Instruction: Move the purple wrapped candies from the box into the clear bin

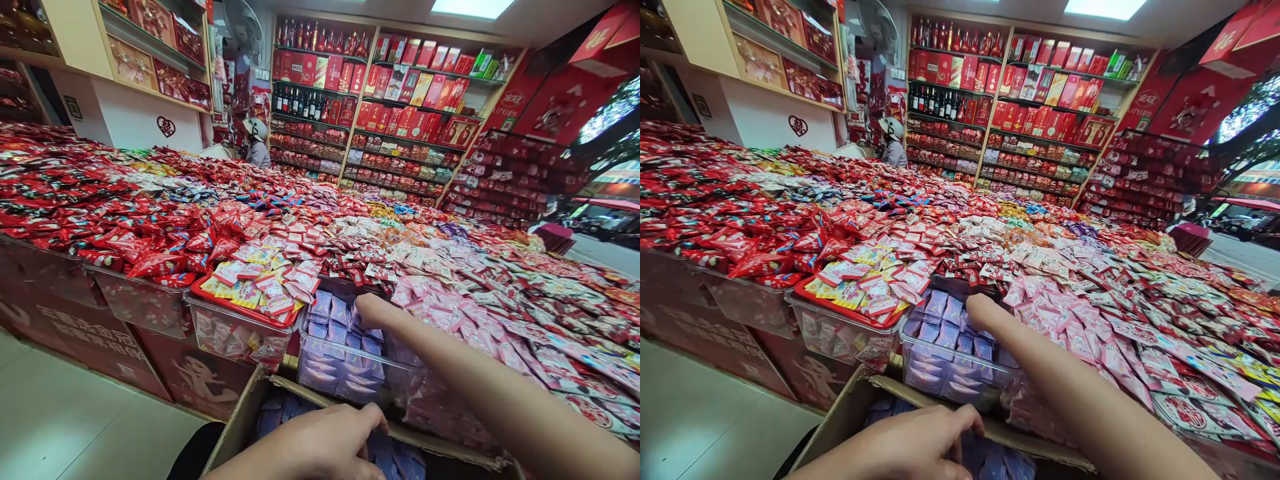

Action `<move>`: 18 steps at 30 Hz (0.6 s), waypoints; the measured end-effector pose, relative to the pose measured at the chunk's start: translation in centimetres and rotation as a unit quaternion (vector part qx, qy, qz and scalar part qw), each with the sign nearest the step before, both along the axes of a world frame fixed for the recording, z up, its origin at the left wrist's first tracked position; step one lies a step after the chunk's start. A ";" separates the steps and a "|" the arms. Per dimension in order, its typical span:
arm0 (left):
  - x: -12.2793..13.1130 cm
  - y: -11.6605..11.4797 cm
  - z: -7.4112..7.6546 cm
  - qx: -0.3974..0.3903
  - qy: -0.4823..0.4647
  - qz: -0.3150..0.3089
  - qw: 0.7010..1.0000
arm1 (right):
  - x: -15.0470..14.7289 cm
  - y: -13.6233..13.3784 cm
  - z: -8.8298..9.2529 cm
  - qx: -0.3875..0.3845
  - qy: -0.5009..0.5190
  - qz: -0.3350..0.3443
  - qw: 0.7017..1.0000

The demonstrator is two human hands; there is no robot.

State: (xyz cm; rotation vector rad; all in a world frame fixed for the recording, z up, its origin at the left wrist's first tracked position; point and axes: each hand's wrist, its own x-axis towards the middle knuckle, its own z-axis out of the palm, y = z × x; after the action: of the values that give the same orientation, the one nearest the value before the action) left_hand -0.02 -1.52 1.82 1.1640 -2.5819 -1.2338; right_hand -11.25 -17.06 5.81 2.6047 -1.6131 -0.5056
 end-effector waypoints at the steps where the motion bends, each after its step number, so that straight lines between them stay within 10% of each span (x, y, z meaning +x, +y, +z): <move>1: 0.0 0.0 0.1 0.000 0.000 0.000 1.000 | 0.1 0.1 0.1 0.004 0.010 0.000 1.000; 18: 0.1 -0.1 -0.1 -0.013 -0.002 0.006 1.000 | -0.6 -0.5 -1.0 -0.011 0.003 0.034 0.999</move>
State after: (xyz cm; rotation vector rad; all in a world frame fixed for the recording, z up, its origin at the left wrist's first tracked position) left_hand 0.07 -1.60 1.68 1.1776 -2.5823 -1.1924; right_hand -11.88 -17.54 4.79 2.6287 -1.5130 -0.4886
